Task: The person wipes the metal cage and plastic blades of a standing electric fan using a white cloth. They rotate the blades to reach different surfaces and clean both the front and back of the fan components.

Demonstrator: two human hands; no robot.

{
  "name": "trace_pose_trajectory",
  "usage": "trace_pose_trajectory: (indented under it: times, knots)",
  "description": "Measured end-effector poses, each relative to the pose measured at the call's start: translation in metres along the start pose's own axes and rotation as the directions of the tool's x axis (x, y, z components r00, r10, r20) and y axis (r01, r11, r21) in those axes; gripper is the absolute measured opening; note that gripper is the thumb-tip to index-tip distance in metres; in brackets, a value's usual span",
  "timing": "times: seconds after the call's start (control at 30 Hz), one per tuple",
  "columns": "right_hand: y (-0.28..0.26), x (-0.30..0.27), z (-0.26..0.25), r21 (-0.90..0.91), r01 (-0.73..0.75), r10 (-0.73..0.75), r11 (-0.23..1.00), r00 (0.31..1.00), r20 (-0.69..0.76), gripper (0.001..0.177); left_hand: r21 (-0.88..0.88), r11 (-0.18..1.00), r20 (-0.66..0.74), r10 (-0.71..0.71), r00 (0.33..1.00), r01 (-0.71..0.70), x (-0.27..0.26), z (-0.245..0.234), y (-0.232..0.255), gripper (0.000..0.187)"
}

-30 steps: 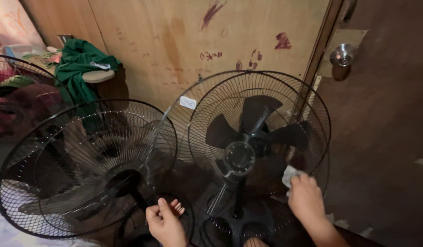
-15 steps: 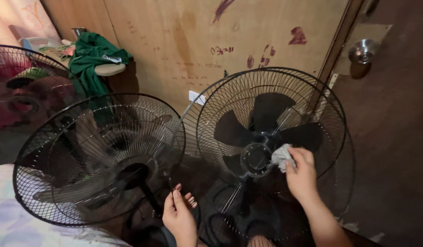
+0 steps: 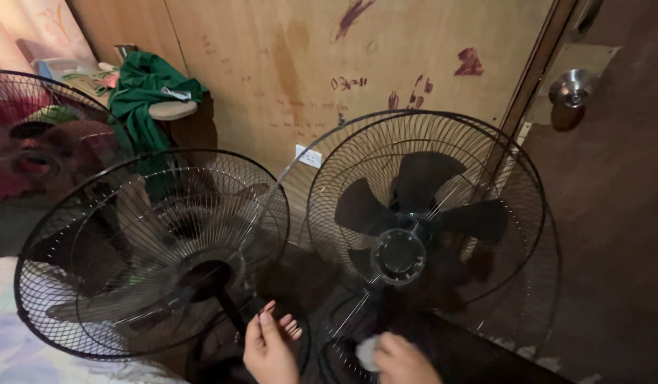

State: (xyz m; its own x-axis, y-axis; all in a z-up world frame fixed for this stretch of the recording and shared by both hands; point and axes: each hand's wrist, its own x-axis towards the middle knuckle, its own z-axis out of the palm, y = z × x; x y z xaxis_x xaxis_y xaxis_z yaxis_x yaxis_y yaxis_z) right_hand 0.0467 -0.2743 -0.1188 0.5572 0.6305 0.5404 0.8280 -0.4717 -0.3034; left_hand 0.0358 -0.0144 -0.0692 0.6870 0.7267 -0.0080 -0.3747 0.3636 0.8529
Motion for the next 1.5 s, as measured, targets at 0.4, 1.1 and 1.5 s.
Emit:
trace_pose_trajectory:
  times: [0.4,1.1,1.5]
  knots:
    - [0.134,-0.16,-0.232,-0.138,-0.69,0.187,0.711,0.375,-0.908,0.021,0.12,0.938,-0.032,-0.324,0.946,0.325,0.03,-0.037,-0.035,0.041]
    - [-0.141,0.02,-0.286,0.136,-0.5,0.425,0.855,0.525,-0.737,0.025,0.286,0.954,0.619,-0.112,0.777,-0.09,-0.029,0.044,0.074,0.07]
    - [-0.263,0.143,-0.154,-0.02,-0.033,0.018,0.999,0.847,-0.531,0.03,-0.127,0.987,0.666,0.01,0.746,0.101,-0.086,0.09,0.234,0.056]
